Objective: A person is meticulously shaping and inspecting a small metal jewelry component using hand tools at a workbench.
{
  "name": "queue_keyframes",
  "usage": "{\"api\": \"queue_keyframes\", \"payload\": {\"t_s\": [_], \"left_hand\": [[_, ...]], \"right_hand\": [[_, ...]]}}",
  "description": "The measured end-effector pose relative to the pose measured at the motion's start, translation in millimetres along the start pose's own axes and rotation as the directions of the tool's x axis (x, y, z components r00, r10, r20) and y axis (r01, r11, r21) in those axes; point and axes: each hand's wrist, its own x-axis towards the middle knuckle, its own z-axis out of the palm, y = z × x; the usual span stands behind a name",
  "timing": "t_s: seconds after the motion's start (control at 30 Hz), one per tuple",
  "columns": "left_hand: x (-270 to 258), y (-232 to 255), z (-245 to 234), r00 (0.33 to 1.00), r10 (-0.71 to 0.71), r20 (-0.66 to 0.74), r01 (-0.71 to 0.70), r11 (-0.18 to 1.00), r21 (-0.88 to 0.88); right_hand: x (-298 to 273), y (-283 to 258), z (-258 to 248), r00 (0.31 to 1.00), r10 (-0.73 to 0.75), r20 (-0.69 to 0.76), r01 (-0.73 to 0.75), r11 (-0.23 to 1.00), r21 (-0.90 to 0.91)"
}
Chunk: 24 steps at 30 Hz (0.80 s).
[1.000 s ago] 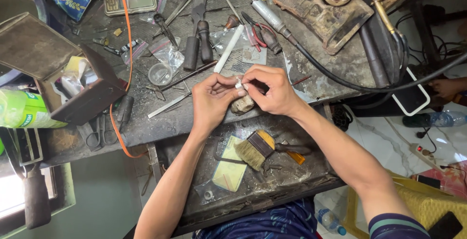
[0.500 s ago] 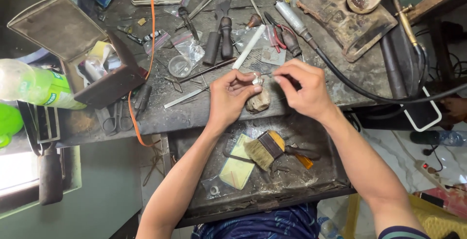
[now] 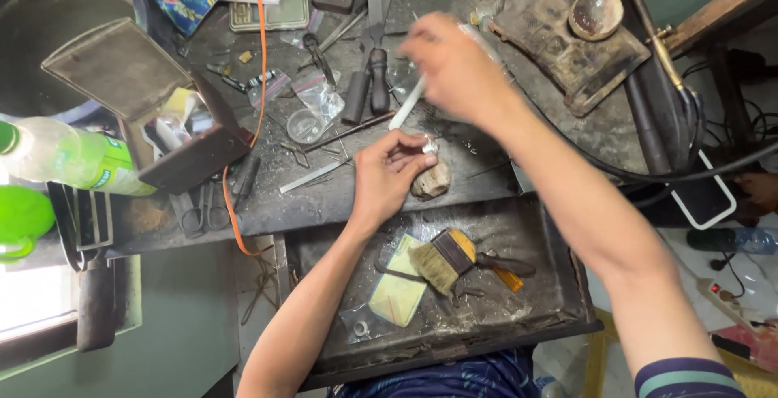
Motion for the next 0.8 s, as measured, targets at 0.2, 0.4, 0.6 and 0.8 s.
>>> {"api": "queue_keyframes", "payload": {"t_s": [0.2, 0.4, 0.6, 0.8], "left_hand": [[4.5, -41.7, -14.3, 0.999, -0.029, -0.028, 0.031, 0.996, 0.079], [6.3, -36.7, -8.6, 1.0, -0.025, -0.013, 0.025, 0.999, 0.032], [11.0, -33.5, -6.4, 1.0, -0.027, 0.005, 0.027, 0.999, -0.021], [10.3, -30.0, -5.6, 1.0, -0.026, 0.015, 0.027, 0.997, -0.068]], "right_hand": [[22.5, -92.2, 53.5, 0.863, -0.473, 0.179, 0.422, 0.868, 0.261], [48.0, -109.8, 109.2, 0.833, -0.456, 0.313, 0.489, 0.871, -0.031], [48.9, -110.2, 112.7, 0.831, -0.442, 0.338, 0.466, 0.885, 0.01], [41.0, -115.7, 101.0, 0.818, -0.44, 0.37, 0.446, 0.892, 0.075]]}}
